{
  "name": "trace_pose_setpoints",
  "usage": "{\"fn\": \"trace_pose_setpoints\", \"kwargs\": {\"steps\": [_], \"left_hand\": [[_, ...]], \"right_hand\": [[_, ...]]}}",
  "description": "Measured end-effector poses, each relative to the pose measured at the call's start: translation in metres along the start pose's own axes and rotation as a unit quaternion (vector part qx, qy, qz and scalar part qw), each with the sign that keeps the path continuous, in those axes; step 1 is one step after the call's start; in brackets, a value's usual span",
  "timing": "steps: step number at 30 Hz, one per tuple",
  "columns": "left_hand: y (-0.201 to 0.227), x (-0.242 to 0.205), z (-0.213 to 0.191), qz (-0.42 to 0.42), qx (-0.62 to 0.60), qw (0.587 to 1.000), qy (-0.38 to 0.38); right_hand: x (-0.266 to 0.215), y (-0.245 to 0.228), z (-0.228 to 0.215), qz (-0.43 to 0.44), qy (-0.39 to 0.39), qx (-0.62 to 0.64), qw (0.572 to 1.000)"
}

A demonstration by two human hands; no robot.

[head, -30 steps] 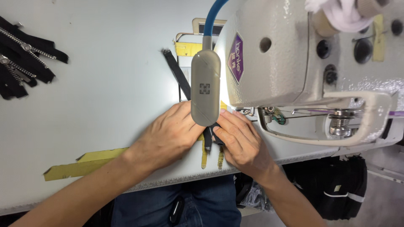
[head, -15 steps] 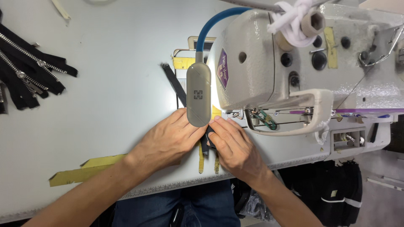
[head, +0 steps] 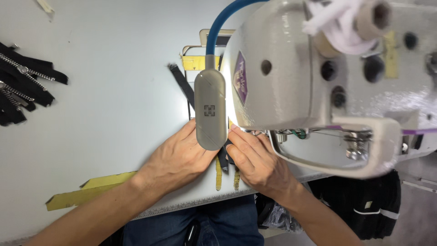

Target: The person aligns a black zipper with a yellow fabric strip and sews them together using a sewing machine. They guide the materials through the machine, stitch along the zipper teeth, and then cut the thread to separate the finished piece.

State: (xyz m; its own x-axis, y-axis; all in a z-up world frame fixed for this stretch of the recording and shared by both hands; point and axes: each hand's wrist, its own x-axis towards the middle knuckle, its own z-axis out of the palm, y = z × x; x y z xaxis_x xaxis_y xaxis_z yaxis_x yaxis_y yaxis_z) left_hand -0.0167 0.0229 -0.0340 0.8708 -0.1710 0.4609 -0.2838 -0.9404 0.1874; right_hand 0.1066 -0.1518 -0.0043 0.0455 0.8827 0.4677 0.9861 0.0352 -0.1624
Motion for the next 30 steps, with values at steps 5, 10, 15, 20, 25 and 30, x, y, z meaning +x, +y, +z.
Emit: {"fn": "trace_pose_setpoints", "kwargs": {"steps": [5,10,15,20,25,30], "left_hand": [[-0.016,0.007,0.01,-0.014,-0.02,1.0,-0.001],[-0.02,0.005,0.017,-0.013,-0.033,0.999,0.006],[-0.011,0.001,0.017,-0.025,-0.03,0.999,0.03],[-0.011,-0.003,0.023,-0.037,-0.031,0.999,0.024],[-0.022,-0.005,0.032,-0.05,-0.015,0.999,0.008],[-0.031,-0.013,0.027,-0.05,-0.039,0.998,-0.002]], "right_hand": [[-0.006,0.019,0.02,0.028,0.024,0.005,0.999],[-0.005,0.025,0.022,0.023,0.059,0.01,0.998],[-0.005,0.015,0.012,0.009,0.039,0.001,0.999],[0.014,0.013,-0.009,-0.009,0.035,-0.033,0.999],[0.019,0.022,-0.02,-0.023,0.011,-0.117,0.993],[0.014,0.016,-0.005,-0.015,0.011,-0.098,0.995]]}}
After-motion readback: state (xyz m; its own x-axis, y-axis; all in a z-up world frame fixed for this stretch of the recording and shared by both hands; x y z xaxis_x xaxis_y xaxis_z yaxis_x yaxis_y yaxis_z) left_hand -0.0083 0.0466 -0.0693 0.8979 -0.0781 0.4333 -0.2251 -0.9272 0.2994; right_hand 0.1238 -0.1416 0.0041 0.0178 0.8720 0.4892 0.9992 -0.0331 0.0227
